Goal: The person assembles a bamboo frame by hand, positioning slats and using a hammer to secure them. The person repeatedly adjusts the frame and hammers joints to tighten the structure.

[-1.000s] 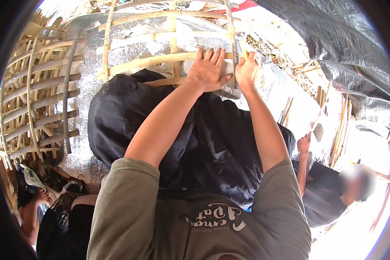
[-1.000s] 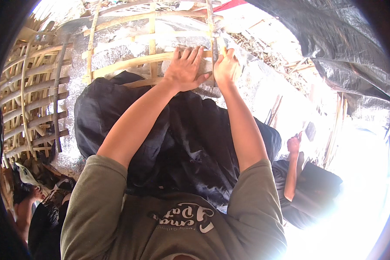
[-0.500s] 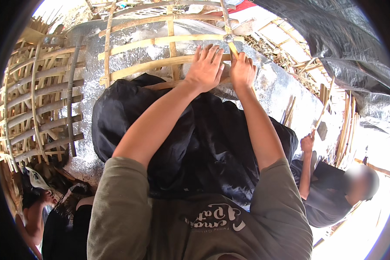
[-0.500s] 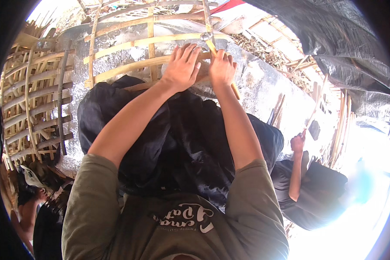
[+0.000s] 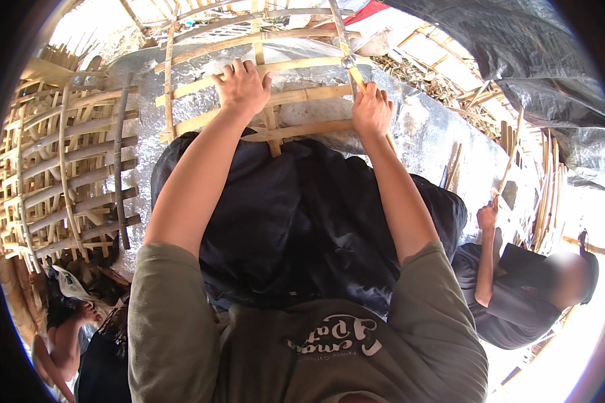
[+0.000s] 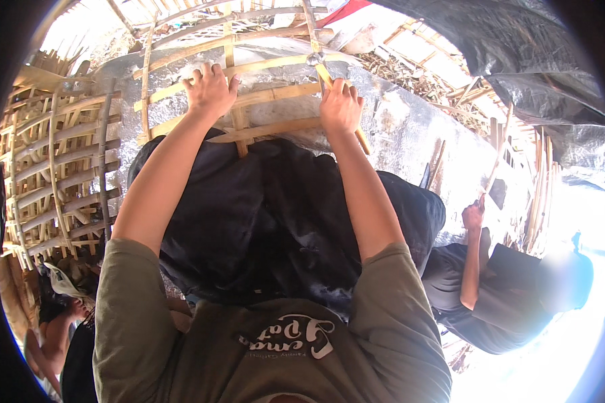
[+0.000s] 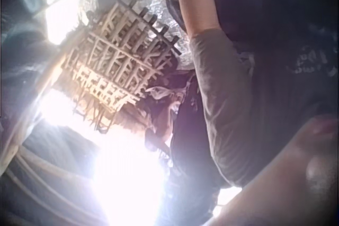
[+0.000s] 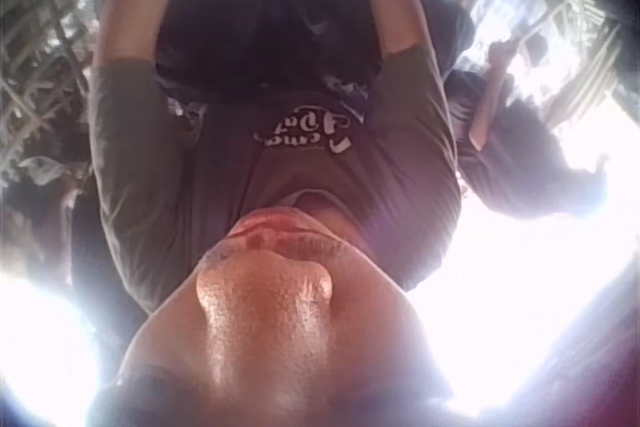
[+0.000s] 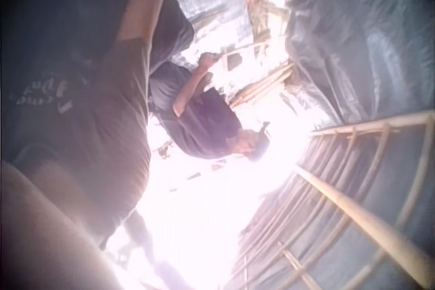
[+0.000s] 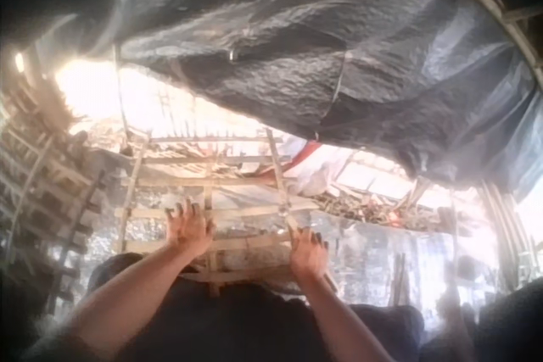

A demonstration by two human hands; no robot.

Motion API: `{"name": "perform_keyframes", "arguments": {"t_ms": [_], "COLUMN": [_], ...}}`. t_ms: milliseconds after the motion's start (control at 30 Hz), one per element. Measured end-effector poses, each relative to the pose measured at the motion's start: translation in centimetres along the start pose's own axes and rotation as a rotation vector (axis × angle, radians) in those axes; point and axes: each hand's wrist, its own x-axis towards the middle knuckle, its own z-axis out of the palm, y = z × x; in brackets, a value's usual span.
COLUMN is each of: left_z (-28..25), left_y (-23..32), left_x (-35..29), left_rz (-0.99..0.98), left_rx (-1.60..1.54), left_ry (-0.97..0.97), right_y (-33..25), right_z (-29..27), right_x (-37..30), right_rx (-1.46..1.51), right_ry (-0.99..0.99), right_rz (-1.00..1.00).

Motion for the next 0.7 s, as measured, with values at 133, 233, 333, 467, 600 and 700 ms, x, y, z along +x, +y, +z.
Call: {"name": "perform_keyframes", "arguments": {"t_ms": [133, 233, 333, 467, 600, 700], "left_z": [0.1, 0.1, 0.5, 0.7, 1.2, -0.2], "left_y": [-0.1, -0.7, -0.9, -0.3, -0.2, 0.1], "left_x": [0.5, 1.2, 1.4, 1.6, 2.2, 2.4], "left_rz": [0.059, 0.092, 0.107, 0.107, 0.068, 0.048], "left_rx": [0.052, 0.040, -0.004, -0.071, -0.180, -0.226], "left_ry": [0.047, 0.040, 0.007, -0.026, -0.065, -0.141], "right_y": [0.0, -0.1, -0.1, 0.1, 0.1, 0.6], "right_z": [0.1, 0.0, 0.0, 0.0, 0.1, 0.6], "right_x": [-0.1, -0.1, -0.2, -0.3, -0.3, -0.1], "right_rx": [-0.005, -0.002, -0.004, 0.019, 0.042, 0.040], "right_ry": [0.013, 0.018, 0.038, 0.053, 0.058, 0.062], "right_rz": [-0.007, -0.009, -0.016, -0.014, -0.029, -0.036]}}
